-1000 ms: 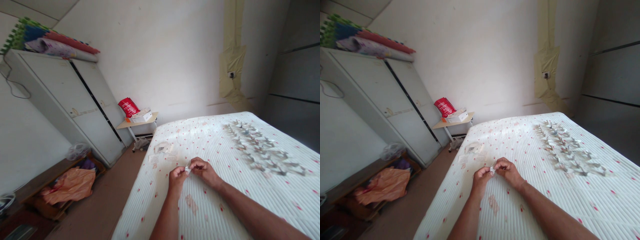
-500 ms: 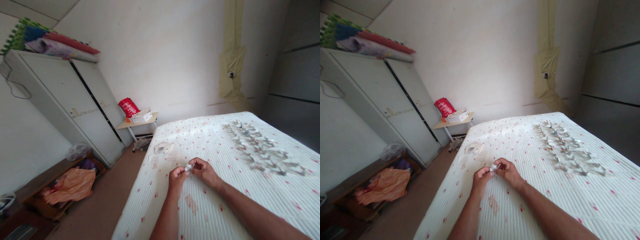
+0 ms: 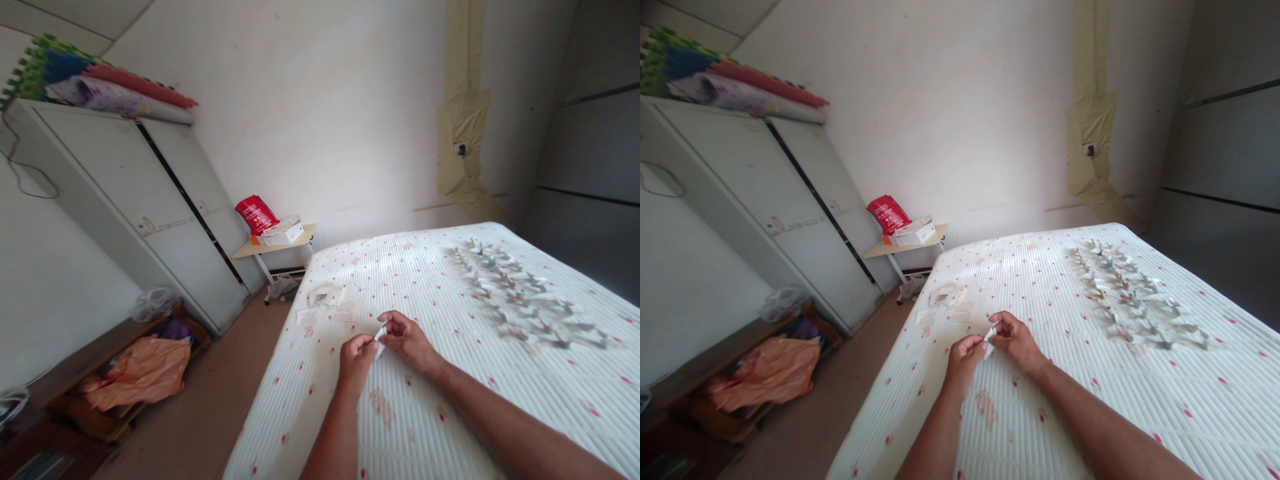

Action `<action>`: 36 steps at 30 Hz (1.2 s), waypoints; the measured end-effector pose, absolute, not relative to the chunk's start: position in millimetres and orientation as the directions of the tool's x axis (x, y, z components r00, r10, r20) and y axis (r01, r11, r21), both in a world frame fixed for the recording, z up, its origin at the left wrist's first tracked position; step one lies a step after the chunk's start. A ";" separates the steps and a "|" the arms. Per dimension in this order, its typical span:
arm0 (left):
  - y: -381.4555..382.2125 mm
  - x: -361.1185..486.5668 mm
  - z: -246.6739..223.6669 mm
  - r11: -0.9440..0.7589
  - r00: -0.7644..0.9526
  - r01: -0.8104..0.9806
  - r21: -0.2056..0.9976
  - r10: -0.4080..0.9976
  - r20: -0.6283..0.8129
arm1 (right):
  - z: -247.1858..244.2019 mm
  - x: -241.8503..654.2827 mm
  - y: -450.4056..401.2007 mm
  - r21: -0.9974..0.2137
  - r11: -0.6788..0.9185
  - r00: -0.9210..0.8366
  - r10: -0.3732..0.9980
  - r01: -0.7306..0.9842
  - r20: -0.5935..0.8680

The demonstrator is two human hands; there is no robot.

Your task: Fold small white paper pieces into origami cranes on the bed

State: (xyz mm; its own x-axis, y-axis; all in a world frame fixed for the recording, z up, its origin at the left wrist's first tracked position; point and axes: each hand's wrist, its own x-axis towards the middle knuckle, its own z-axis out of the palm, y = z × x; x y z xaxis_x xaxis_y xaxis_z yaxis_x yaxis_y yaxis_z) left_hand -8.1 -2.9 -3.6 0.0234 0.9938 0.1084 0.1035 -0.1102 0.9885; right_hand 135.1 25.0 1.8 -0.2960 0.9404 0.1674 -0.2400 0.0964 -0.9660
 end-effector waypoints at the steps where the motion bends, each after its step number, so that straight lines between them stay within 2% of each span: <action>1: -2.9 -8.1 -3.4 -0.121 0.018 0.114 0.986 0.993 0.120 | 1.9 134.6 24.3 -0.968 0.089 -0.313 0.936 -0.236 0.163; 10: -2.0 -7.3 -3.8 -0.130 -0.008 0.177 0.976 0.991 0.133 | -5.4 135.5 27.7 -0.982 0.148 -0.265 0.948 -0.115 0.174; 18: -2.1 -7.5 -5.5 -0.161 0.017 0.224 0.961 0.987 0.161 | -2.4 134.1 26.4 -0.978 0.122 -0.307 0.937 -0.168 0.170; 29: -2.7 -7.1 0.7 -0.066 0.033 0.096 0.993 0.997 0.063 | -0.9 133.5 26.3 -0.981 0.070 -0.272 0.955 -0.180 0.118; 32: -2.7 -6.9 5.2 -0.033 -0.041 0.056 0.998 0.999 0.035 | -1.1 136.9 25.9 -0.982 0.159 -0.296 0.937 -0.106 0.183; 36: -2.8 -6.7 10.1 -0.010 -0.058 0.013 1.000 0.998 0.011 | 0.6 142.1 25.2 -0.888 0.457 -0.279 0.860 0.048 0.427</action>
State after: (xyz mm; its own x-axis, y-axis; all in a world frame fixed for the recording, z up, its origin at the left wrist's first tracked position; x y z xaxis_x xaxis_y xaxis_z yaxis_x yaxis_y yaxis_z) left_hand -6.7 -2.8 10.1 -0.0577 0.9983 0.0112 0.0130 -0.0104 0.9999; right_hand 142.1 25.2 0.6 -0.2792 0.8599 0.4273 0.0484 0.4570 -0.8881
